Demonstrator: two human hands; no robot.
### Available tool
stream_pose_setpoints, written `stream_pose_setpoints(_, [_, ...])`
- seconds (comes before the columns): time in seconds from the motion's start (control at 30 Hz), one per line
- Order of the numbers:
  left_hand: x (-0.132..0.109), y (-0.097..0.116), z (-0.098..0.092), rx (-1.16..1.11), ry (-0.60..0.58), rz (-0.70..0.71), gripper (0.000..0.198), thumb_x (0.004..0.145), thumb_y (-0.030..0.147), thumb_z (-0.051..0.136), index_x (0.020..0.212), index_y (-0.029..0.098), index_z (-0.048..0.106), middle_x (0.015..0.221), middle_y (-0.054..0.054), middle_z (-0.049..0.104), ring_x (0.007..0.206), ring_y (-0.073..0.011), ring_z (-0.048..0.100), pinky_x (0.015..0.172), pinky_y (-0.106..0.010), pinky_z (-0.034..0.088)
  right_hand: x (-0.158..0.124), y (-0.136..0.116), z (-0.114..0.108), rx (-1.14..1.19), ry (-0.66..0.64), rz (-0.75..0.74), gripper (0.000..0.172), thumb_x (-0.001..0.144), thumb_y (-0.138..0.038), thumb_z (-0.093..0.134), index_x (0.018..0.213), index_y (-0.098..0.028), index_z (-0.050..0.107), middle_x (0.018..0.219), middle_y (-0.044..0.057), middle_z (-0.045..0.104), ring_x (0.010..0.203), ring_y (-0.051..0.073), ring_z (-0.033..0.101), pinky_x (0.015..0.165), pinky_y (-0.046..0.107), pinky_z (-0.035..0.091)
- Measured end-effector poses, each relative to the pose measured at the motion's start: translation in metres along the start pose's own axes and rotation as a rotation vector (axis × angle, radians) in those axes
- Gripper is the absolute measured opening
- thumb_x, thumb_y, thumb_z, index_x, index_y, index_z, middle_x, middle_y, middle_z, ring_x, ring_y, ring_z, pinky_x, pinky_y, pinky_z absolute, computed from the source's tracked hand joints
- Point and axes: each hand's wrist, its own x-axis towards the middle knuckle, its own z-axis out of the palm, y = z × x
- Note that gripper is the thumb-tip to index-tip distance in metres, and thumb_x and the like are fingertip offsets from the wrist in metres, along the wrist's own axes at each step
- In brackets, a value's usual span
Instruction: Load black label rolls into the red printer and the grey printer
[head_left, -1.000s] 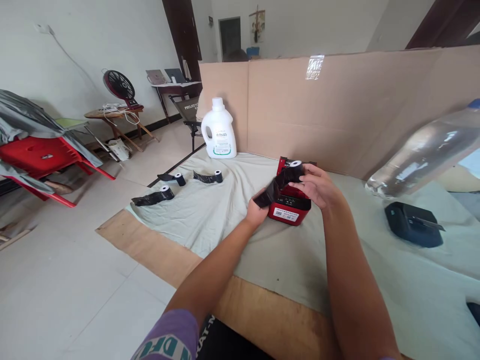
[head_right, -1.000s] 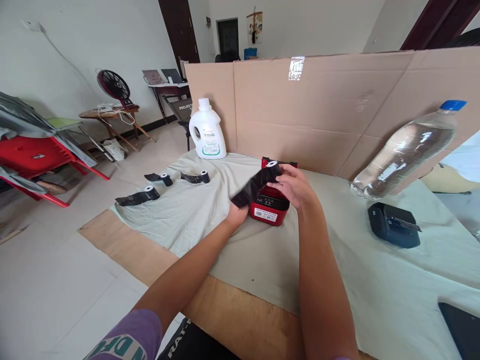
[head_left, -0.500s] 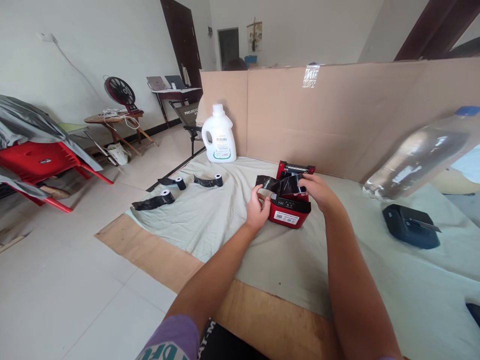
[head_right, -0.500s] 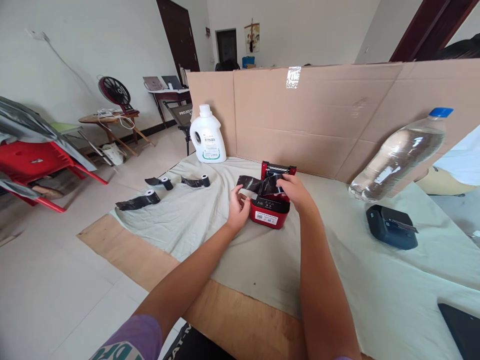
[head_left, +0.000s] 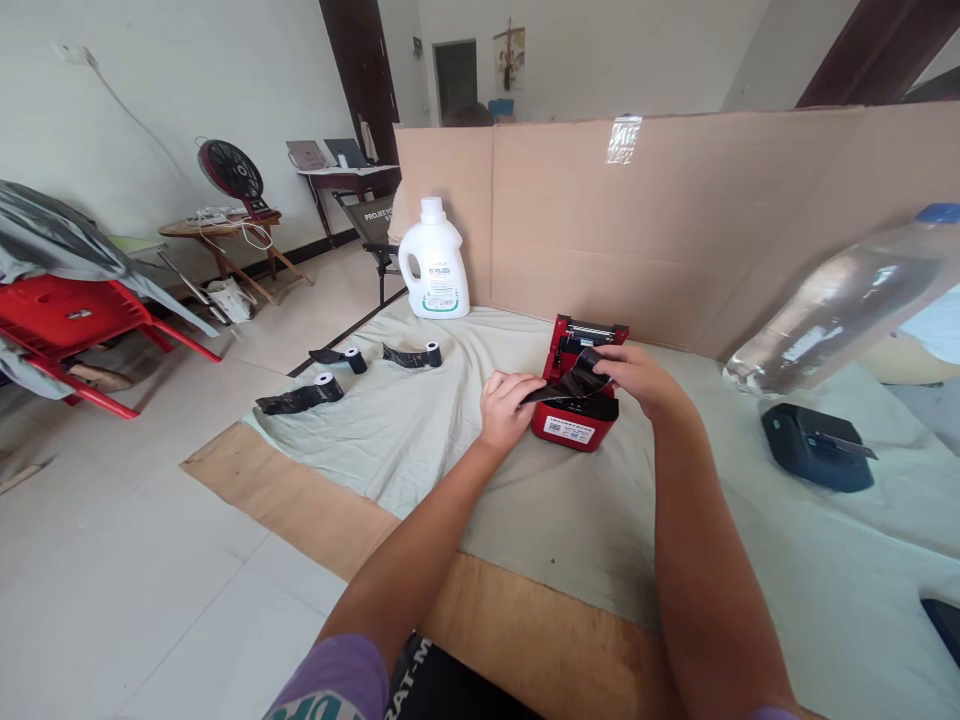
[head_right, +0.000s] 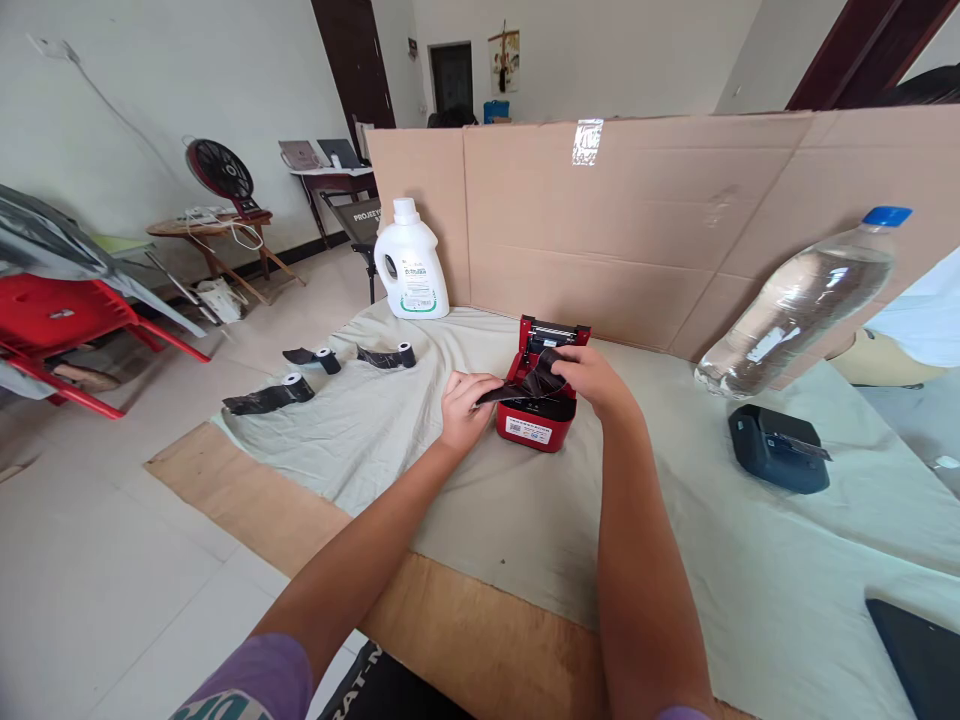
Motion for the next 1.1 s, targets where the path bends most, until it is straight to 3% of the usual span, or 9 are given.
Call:
stream_pose_setpoints(0.1, [-0.004, 0.010, -0.003, 0.096, -0.107, 0.124, 0.027, 0.091, 0.019, 0.055, 0.106, 0.030, 0.075, 0.099, -0.003, 0.074, 0.085, -0.0198, 0.055, 0.080, -0.036, 0.040, 0.002, 0.007, 0.007, -0.234, -0.077, -0.105, 0.023, 0.063, -0.019, 0.062, 0.082, -0.022, 0.075, 0.084, 0.002, 0.072, 0.080, 0.024, 0.062, 0.074, 0.033, 0.045])
stream_pose_setpoints(0.2, [-0.011, 0.019, 0.002, 0.142, -0.206, 0.243, 0.027, 0.089, 0.021, 0.056, 0.105, 0.031, 0.075, 0.096, -0.004, 0.072, 0.085, -0.0200, 0.054, 0.077, -0.036, 0.037, 0.006, 0.014, 0.019, -0.434, 0.019, -0.131, 0.030, 0.067, -0.014, 0.062, 0.091, -0.025, 0.076, 0.096, 0.003, 0.075, 0.098, 0.030, 0.063, 0.093, 0.043, 0.041])
stream_pose_setpoints(0.3, [-0.017, 0.025, 0.010, 0.155, -0.220, 0.286, 0.026, 0.087, 0.021, 0.056, 0.104, 0.030, 0.075, 0.092, -0.005, 0.069, 0.087, -0.0203, 0.054, 0.077, -0.036, 0.036, 0.010, 0.020, 0.029, -0.603, 0.025, -0.111, 0.038, 0.073, -0.014, 0.058, 0.104, -0.028, 0.076, 0.109, 0.005, 0.074, 0.112, 0.033, 0.059, 0.104, 0.053, 0.031])
stream_pose_setpoints(0.4, [-0.019, 0.027, 0.014, 0.163, -0.190, 0.276, 0.026, 0.086, 0.021, 0.057, 0.102, 0.030, 0.075, 0.091, -0.004, 0.067, 0.087, -0.0204, 0.054, 0.076, -0.036, 0.035, 0.013, 0.023, 0.033, -0.643, 0.030, -0.119, 0.041, 0.077, -0.014, 0.056, 0.110, -0.030, 0.074, 0.112, 0.007, 0.072, 0.116, 0.034, 0.056, 0.103, 0.055, 0.032])
stream_pose_setpoints(0.63, [-0.022, 0.028, 0.017, 0.168, -0.213, 0.238, 0.029, 0.085, 0.020, 0.057, 0.107, 0.029, 0.074, 0.097, -0.005, 0.065, 0.091, -0.0214, 0.053, 0.079, -0.036, 0.036, 0.011, 0.017, 0.034, -0.544, 0.171, -0.087, 0.018, 0.076, -0.020, 0.060, 0.085, -0.025, 0.074, 0.093, 0.007, 0.073, 0.104, 0.031, 0.057, 0.100, 0.053, 0.033])
stream_pose_setpoints(0.8, [-0.021, 0.030, 0.017, 0.173, -0.225, 0.224, 0.027, 0.087, 0.021, 0.058, 0.107, 0.030, 0.074, 0.096, -0.005, 0.065, 0.090, -0.0210, 0.053, 0.079, -0.035, 0.037, 0.013, 0.016, 0.029, -0.362, 0.610, -0.118, 0.022, 0.080, -0.036, 0.055, 0.065, -0.022, 0.059, 0.095, 0.010, 0.064, 0.099, 0.027, 0.056, 0.095, 0.043, 0.041])
stream_pose_setpoints(0.9, [-0.020, 0.031, 0.016, 0.167, -0.222, 0.228, 0.027, 0.086, 0.019, 0.059, 0.107, 0.029, 0.074, 0.095, -0.005, 0.065, 0.089, -0.0211, 0.054, 0.078, -0.036, 0.037, 0.021, 0.023, 0.025, -0.211, 0.745, -0.254, 0.017, 0.080, -0.038, 0.056, 0.072, -0.023, 0.055, 0.113, 0.012, 0.060, 0.112, 0.026, 0.052, 0.103, 0.042, 0.038])
stream_pose_setpoints(1.0, [-0.019, 0.030, 0.015, 0.169, -0.209, 0.232, 0.028, 0.084, 0.019, 0.061, 0.106, 0.028, 0.074, 0.094, -0.005, 0.066, 0.090, -0.0214, 0.054, 0.078, -0.036, 0.038, 0.026, 0.030, 0.023, 0.024, 0.666, -0.336, 0.022, 0.082, -0.043, 0.056, 0.091, -0.023, 0.053, 0.120, 0.010, 0.058, 0.114, 0.022, 0.054, 0.102, 0.038, 0.040])
stream_pose_setpoints(1.1, [-0.017, 0.029, 0.013, 0.170, -0.183, 0.248, 0.030, 0.081, 0.016, 0.061, 0.105, 0.028, 0.074, 0.095, -0.005, 0.066, 0.090, -0.0211, 0.055, 0.078, -0.035, 0.039, 0.019, 0.037, 0.026, 0.209, 0.605, -0.331, 0.040, 0.086, -0.047, 0.049, 0.118, -0.024, 0.044, 0.108, 0.006, 0.060, 0.103, 0.018, 0.059, 0.093, 0.034, 0.046])
